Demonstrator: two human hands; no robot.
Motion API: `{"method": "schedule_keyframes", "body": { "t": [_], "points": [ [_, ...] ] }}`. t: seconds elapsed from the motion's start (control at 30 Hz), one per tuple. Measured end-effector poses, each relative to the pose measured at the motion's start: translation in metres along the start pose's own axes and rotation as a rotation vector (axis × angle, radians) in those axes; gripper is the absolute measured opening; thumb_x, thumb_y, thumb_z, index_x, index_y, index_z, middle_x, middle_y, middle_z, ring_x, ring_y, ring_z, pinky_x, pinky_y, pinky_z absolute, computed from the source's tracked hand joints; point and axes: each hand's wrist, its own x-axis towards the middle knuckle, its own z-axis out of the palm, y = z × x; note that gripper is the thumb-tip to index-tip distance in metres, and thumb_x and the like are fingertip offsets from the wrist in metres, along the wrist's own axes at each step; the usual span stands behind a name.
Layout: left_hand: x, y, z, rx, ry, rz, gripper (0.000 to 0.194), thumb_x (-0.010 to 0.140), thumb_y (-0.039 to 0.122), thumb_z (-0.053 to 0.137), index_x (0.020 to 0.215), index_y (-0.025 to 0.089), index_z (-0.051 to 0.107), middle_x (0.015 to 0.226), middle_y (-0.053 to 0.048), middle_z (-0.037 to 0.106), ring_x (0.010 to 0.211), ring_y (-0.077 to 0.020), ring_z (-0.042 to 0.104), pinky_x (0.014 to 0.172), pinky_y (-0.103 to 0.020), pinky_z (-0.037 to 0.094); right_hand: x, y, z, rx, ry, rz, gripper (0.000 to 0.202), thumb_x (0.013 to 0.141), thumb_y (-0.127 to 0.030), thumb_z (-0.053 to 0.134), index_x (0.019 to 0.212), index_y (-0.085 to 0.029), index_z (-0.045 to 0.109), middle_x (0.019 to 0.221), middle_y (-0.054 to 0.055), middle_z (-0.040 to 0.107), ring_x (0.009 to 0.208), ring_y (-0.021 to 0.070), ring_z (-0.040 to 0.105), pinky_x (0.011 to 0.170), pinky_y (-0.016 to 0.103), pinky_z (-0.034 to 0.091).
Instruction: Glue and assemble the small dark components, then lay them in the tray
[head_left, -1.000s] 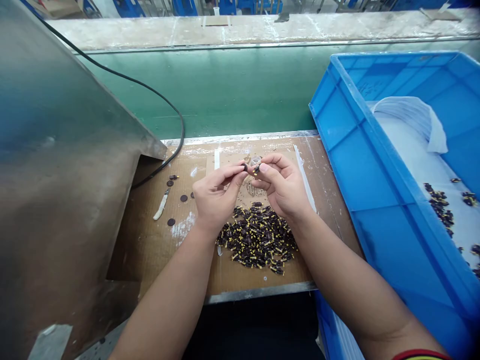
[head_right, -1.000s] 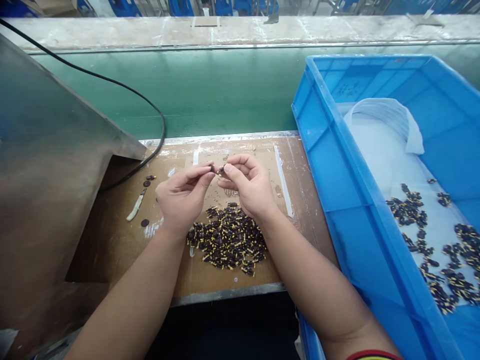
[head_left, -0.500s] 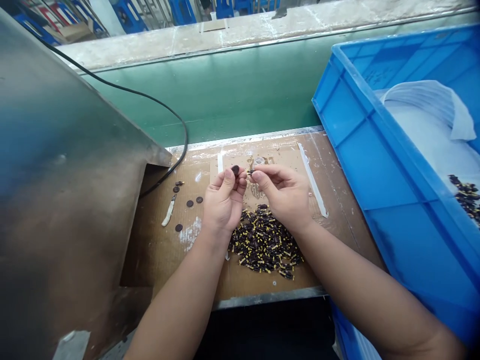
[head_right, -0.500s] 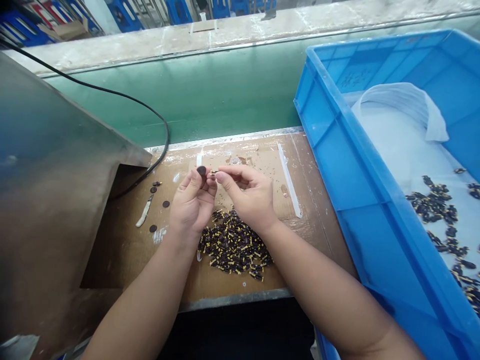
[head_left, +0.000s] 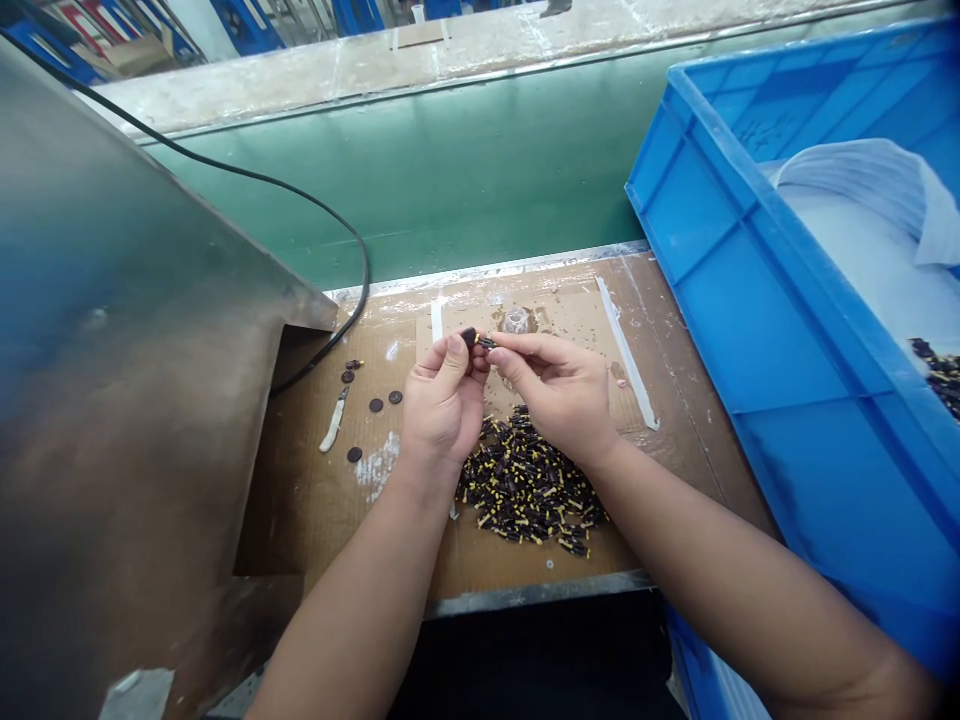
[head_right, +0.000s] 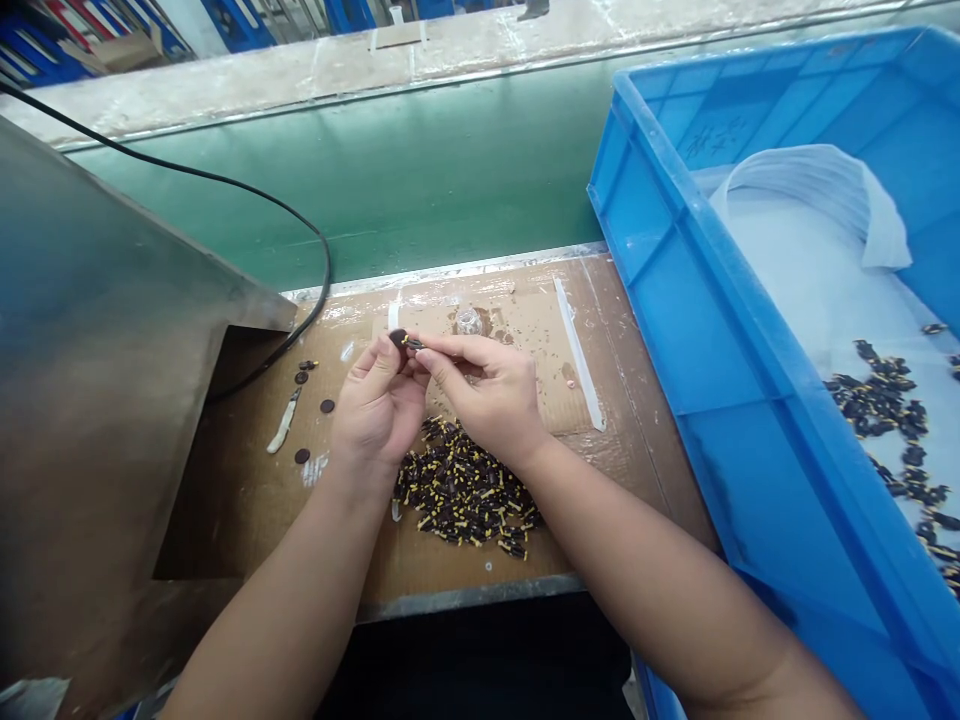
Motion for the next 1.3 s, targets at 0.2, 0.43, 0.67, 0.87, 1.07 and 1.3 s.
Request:
{"method": "schedule_keyframes", "body": {
  "t": [0.2,0.43,0.67,0.87,1.07,1.3],
  "points": [
    [-0.001,0.003,0.005,-0.021,0.045,0.019,0.016,0.082,0.041,0.083,0.089,0.029,0.077,0.099,-0.001,0.075,0.09,-0.0109,0.069,0.092,-0.028,0.058,0.0,-0.001,0.0,-0.011,-0.008,-0.017,0.017,0.089,-0.024,0.074,0.105,-0.028,0.079,0.107,0.001,0.079,0.097,0.019,0.075,0.094,0.041,0.063],
    [-0.001,0.005,0.012,-0.024,0.047,0.109,0.016,0.079,0.039,0.085,0.087,0.028,0.078,0.092,0.001,0.075,0.085,-0.0088,0.07,0.086,-0.023,0.059,0.001,-0.003,-0.005,-0.159,-0.022,-0.087,0.017,0.09,-0.026,0.072,0.106,-0.029,0.079,0.106,0.001,0.079,0.094,0.0196,0.075,0.089,0.041,0.063],
    [-0.002,0.007,0.015,0.038,0.077,0.157,0.018,0.077,0.038,0.087,0.086,0.026,0.078,0.088,-0.001,0.076,0.081,-0.0097,0.07,0.082,-0.023,0.06,0.002,-0.005,-0.01,-0.23,-0.056,-0.151,0.019,0.093,-0.026,0.069,0.108,-0.031,0.079,0.108,0.0,0.078,0.095,0.0195,0.074,0.091,0.041,0.061],
    [-0.005,0.006,0.014,0.194,0.107,0.243,0.016,0.082,0.038,0.082,0.092,0.026,0.078,0.094,-0.003,0.077,0.088,-0.0146,0.073,0.089,-0.03,0.062,0.001,-0.008,-0.012,-0.338,-0.056,-0.209,0.018,0.093,-0.027,0.069,0.108,-0.033,0.078,0.107,-0.001,0.079,0.096,0.02,0.073,0.094,0.042,0.06],
    [-0.013,0.013,0.02,0.454,0.077,0.419,0.015,0.088,0.023,0.076,0.102,0.026,0.078,0.11,-0.005,0.076,0.104,-0.0182,0.073,0.101,-0.034,0.059,0.002,-0.01,-0.014,-0.338,-0.021,-0.223,0.018,0.093,-0.027,0.069,0.106,-0.034,0.078,0.107,-0.001,0.078,0.096,0.0204,0.073,0.095,0.042,0.059],
    [-0.013,0.011,0.02,0.454,0.098,0.407,0.014,0.088,0.026,0.077,0.101,0.024,0.078,0.106,-0.005,0.076,0.1,-0.0189,0.073,0.097,-0.035,0.061,0.002,-0.01,-0.014,-0.401,-0.033,-0.232,0.017,0.094,-0.029,0.066,0.106,-0.032,0.078,0.107,-0.001,0.079,0.096,0.0211,0.073,0.096,0.042,0.059]
  ]
}}
